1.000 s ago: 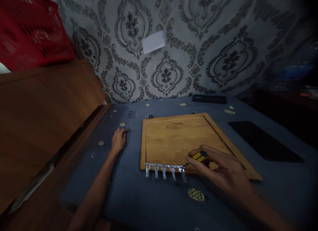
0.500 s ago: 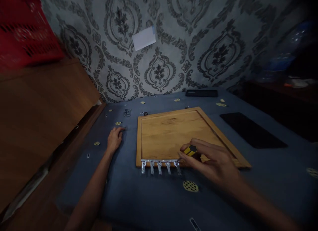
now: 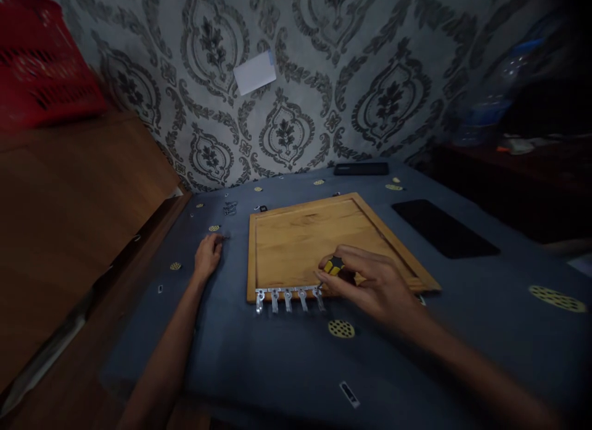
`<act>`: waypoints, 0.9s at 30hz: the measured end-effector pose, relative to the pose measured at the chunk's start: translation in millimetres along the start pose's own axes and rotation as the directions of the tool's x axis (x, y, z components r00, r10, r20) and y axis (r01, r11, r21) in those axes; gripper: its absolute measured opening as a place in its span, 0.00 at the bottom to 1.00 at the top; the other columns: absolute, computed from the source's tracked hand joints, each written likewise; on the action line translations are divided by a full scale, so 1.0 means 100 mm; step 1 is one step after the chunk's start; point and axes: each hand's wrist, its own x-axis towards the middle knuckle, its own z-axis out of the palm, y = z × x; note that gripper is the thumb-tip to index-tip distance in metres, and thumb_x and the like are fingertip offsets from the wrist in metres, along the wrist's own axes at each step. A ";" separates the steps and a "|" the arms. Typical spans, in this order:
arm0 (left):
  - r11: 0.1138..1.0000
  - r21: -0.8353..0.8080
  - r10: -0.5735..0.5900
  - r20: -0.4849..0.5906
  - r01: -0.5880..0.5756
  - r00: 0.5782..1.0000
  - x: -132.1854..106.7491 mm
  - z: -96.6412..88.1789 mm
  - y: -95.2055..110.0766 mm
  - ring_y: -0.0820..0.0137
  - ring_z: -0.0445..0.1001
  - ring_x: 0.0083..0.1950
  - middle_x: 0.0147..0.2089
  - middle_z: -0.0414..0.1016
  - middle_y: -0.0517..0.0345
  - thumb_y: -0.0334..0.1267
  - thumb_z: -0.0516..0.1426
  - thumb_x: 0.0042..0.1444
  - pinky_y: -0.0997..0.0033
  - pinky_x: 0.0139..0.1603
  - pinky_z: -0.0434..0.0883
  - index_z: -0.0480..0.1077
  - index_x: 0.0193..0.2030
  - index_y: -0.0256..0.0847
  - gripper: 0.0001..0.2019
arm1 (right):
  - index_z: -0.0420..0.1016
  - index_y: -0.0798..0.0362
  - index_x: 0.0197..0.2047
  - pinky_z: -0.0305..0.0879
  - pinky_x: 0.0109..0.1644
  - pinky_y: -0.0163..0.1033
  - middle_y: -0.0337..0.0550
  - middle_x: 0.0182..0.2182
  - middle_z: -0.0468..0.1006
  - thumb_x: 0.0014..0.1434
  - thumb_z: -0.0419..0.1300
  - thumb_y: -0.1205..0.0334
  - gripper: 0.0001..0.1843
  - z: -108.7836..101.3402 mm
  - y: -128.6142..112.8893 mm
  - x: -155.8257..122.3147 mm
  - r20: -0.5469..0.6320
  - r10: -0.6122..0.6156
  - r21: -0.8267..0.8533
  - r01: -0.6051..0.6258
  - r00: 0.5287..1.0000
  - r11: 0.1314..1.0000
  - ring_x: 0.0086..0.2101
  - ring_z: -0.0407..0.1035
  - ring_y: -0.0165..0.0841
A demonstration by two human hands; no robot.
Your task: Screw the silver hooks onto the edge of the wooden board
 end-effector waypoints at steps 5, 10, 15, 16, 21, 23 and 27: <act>1.000 0.015 -0.016 -0.006 0.016 1.000 0.01 0.03 -0.02 0.61 0.75 0.52 0.48 0.76 0.51 0.31 0.52 0.65 0.58 0.56 0.72 0.72 0.54 0.42 0.14 | 0.75 0.51 0.31 0.62 0.28 0.36 0.40 0.24 0.72 0.68 0.58 0.51 0.17 0.01 0.03 0.01 -0.013 -0.027 0.008 0.027 1.000 1.000 0.25 0.65 0.31; 1.000 0.018 -0.015 -0.002 0.015 1.000 0.00 0.04 -0.02 0.62 0.75 0.52 0.51 0.76 0.51 0.40 0.58 0.67 0.52 0.56 0.73 0.73 0.53 0.38 0.11 | 0.75 0.52 0.31 0.63 0.29 0.37 0.41 0.25 0.73 0.68 0.58 0.52 0.17 0.00 0.02 0.01 -0.020 -0.039 0.009 0.039 0.999 0.999 0.26 0.67 0.31; 1.000 0.029 -0.010 0.003 0.010 1.000 0.00 0.03 -0.01 0.63 0.75 0.52 0.49 0.76 0.52 0.38 0.58 0.68 0.54 0.55 0.73 0.73 0.50 0.37 0.09 | 0.76 0.52 0.32 0.63 0.28 0.36 0.41 0.25 0.73 0.68 0.58 0.54 0.15 0.00 0.02 0.00 -0.002 -0.030 0.009 0.030 1.000 1.000 0.25 0.67 0.31; 0.999 0.033 -0.011 0.005 0.011 1.000 0.01 0.02 -0.01 0.63 0.75 0.52 0.49 0.76 0.52 0.38 0.57 0.68 0.54 0.55 0.73 0.73 0.50 0.37 0.09 | 0.76 0.52 0.32 0.63 0.28 0.36 0.41 0.25 0.73 0.68 0.58 0.54 0.15 0.00 0.02 0.00 0.000 -0.027 0.011 0.027 1.000 1.000 0.25 0.66 0.30; 0.998 0.060 -0.028 0.010 0.027 1.000 0.01 0.02 0.01 0.63 0.76 0.50 0.47 0.77 0.53 0.36 0.57 0.67 0.57 0.53 0.73 0.74 0.51 0.37 0.09 | 0.76 0.52 0.32 0.63 0.27 0.36 0.41 0.25 0.74 0.68 0.59 0.54 0.15 0.01 0.04 0.00 -0.007 -0.017 0.023 0.017 1.000 1.000 0.24 0.66 0.30; 0.997 0.072 -0.037 0.008 0.037 0.999 0.02 0.02 0.03 0.63 0.76 0.49 0.45 0.77 0.53 0.36 0.56 0.67 0.60 0.52 0.73 0.75 0.50 0.39 0.09 | 0.75 0.51 0.31 0.63 0.26 0.36 0.42 0.26 0.75 0.68 0.58 0.54 0.15 0.02 0.05 0.00 -0.012 -0.016 0.029 0.016 1.000 0.999 0.23 0.65 0.30; 0.993 0.102 -0.062 -0.006 0.063 0.998 0.03 0.00 0.08 0.63 0.77 0.48 0.44 0.78 0.54 0.38 0.56 0.66 0.67 0.48 0.72 0.77 0.46 0.44 0.09 | 0.75 0.52 0.30 0.63 0.26 0.36 0.42 0.25 0.75 0.68 0.59 0.53 0.17 0.03 0.06 0.00 -0.029 -0.022 0.034 0.023 0.999 0.999 0.24 0.66 0.30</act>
